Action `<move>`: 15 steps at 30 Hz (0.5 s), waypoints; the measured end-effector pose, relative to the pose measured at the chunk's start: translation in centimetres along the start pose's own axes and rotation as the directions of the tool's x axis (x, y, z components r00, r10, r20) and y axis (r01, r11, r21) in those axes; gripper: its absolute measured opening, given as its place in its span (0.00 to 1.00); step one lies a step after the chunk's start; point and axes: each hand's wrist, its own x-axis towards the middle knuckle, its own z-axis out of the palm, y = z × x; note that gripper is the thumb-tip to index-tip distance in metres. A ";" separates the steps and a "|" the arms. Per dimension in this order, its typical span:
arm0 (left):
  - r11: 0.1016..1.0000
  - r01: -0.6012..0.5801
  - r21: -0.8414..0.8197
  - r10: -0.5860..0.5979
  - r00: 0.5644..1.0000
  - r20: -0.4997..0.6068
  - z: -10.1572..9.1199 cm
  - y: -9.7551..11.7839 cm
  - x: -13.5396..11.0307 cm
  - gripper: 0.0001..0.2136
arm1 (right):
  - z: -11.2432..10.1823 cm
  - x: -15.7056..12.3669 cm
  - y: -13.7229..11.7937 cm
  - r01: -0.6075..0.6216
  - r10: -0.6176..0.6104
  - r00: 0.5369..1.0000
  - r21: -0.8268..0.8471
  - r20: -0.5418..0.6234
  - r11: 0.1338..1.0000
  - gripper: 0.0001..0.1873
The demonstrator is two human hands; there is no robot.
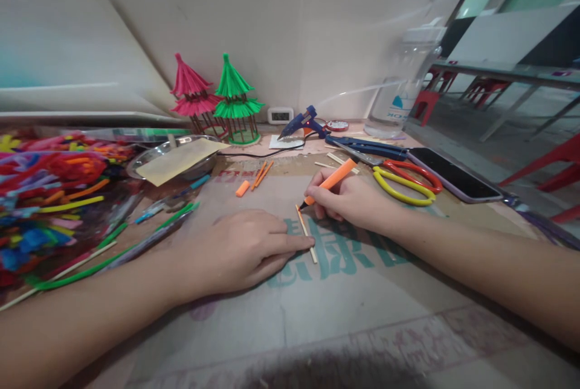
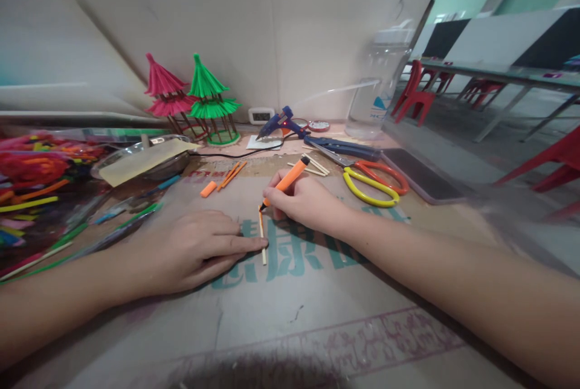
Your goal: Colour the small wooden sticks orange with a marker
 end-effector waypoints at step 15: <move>1.000 0.011 0.012 -0.011 1.000 0.013 0.1 -0.1 -0.1 0.17 | 0.0 -0.2 0.1 0.009 -0.009 0.999 -0.003 0.034 1.000 0.07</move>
